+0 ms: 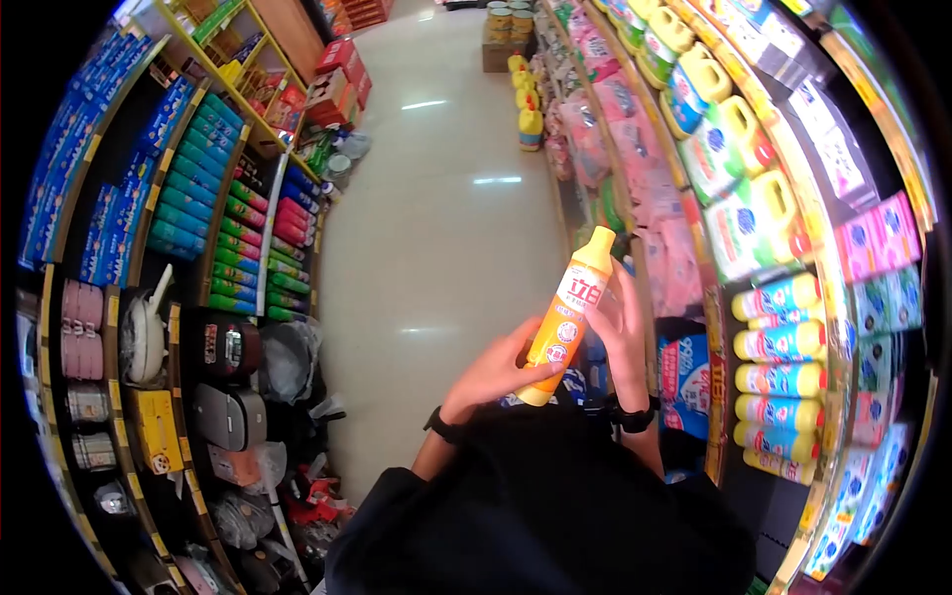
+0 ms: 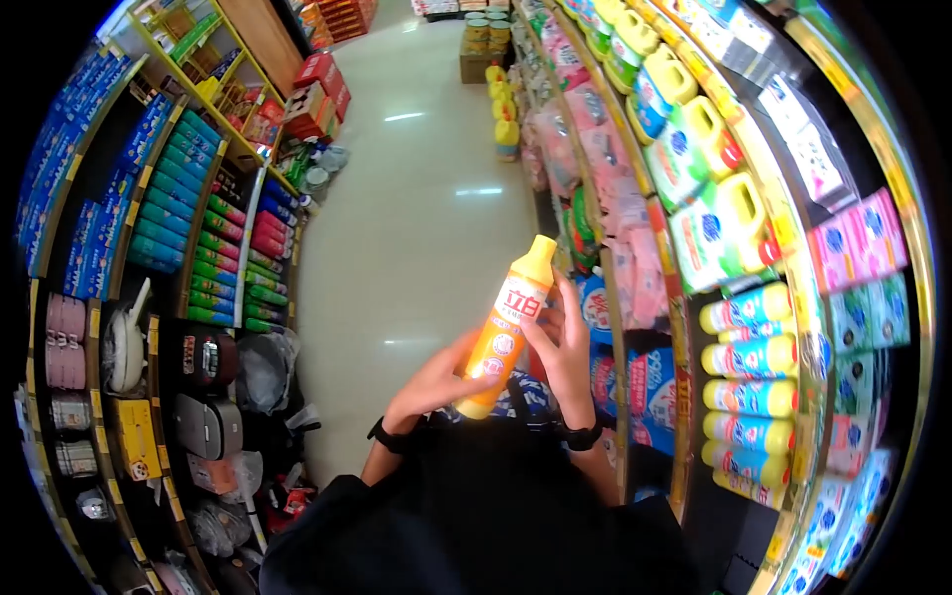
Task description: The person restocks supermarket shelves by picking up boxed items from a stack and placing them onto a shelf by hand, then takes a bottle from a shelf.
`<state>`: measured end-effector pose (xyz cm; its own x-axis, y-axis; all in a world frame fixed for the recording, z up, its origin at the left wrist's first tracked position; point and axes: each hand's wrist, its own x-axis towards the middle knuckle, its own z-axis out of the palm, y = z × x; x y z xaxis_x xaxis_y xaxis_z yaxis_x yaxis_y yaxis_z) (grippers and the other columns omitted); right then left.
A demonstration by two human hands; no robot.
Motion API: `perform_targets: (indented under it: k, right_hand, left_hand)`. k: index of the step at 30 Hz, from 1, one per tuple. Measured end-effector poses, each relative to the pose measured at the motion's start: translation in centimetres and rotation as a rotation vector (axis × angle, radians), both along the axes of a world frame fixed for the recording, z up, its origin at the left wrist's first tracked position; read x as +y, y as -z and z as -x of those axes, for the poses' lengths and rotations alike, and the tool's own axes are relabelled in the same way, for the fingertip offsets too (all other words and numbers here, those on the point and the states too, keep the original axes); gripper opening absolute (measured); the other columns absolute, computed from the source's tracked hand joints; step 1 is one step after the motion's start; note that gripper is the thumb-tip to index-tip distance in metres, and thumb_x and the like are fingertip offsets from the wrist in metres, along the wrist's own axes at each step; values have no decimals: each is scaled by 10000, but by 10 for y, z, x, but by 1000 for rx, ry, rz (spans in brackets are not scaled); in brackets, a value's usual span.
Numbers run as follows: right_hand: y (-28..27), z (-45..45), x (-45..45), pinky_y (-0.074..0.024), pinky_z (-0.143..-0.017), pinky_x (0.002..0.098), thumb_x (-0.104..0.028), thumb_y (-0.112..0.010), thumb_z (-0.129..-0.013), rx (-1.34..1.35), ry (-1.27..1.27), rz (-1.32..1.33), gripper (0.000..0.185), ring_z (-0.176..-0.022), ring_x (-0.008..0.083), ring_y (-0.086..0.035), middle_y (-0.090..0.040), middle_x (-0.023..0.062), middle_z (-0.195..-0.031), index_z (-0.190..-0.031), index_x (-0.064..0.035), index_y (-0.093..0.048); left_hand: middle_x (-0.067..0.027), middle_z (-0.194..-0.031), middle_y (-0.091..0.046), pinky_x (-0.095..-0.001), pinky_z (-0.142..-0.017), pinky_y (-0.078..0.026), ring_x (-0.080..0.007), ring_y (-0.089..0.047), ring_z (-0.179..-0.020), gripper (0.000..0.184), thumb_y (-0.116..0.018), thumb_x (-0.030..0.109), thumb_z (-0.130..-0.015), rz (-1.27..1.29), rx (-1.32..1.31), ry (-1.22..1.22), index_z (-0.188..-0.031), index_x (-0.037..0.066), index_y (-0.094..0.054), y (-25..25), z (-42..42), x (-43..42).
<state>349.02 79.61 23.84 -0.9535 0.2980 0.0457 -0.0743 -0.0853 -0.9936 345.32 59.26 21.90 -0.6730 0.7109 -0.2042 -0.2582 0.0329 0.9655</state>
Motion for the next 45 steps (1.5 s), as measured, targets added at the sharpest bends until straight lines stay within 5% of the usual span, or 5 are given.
perform_targets:
  k: [6,14,34,39,45]
  right_hand:
    - [25,93,-11,-517,-1023,339,-152,-783,-915,-96,-298,287,729,-1203,192,-635,-617,104,-1369,-1537,-36,-422]
    - [37,245,5,-471,-1076,374,-140,-875,-781,-69,-320,-4,601,-1158,199,-661,-727,101,-1194,-1315,1,-640]
    - [38,670,14,-570,-906,385,-275,-890,-778,25,-407,-285,622,-986,307,-749,-765,156,-1103,-1300,-37,-648]
    - [34,798,9,-558,-913,437,-281,-860,-762,130,-383,-662,680,-1123,396,-647,-601,130,-1362,-1349,-65,-593]
    - [23,931,13,-541,-890,450,-304,-878,-754,161,-312,-583,599,-1077,397,-640,-643,139,-1170,-1242,-64,-626]
  left_hand:
    - [-131,-1274,-684,-360,-990,-539,-215,-676,-1164,753,-816,284,-933,45,131,-116,-1530,41,-426,5,77,-10]
    - [-142,-1437,-600,-401,-1128,-434,-232,-572,-1324,712,-772,214,-953,152,135,-46,-1542,20,-423,11,241,2]
    - [-174,-1291,-708,-414,-1014,-527,-308,-690,-1206,582,-786,261,-921,286,319,-252,-1404,17,-572,45,644,15]
    - [-156,-1150,-746,-411,-917,-553,-336,-720,-1084,452,-814,217,-855,512,588,-149,-1258,72,-671,15,783,10]
    - [-148,-1132,-753,-402,-901,-553,-344,-720,-1055,429,-825,266,-850,444,605,-120,-1220,88,-702,-10,927,15]
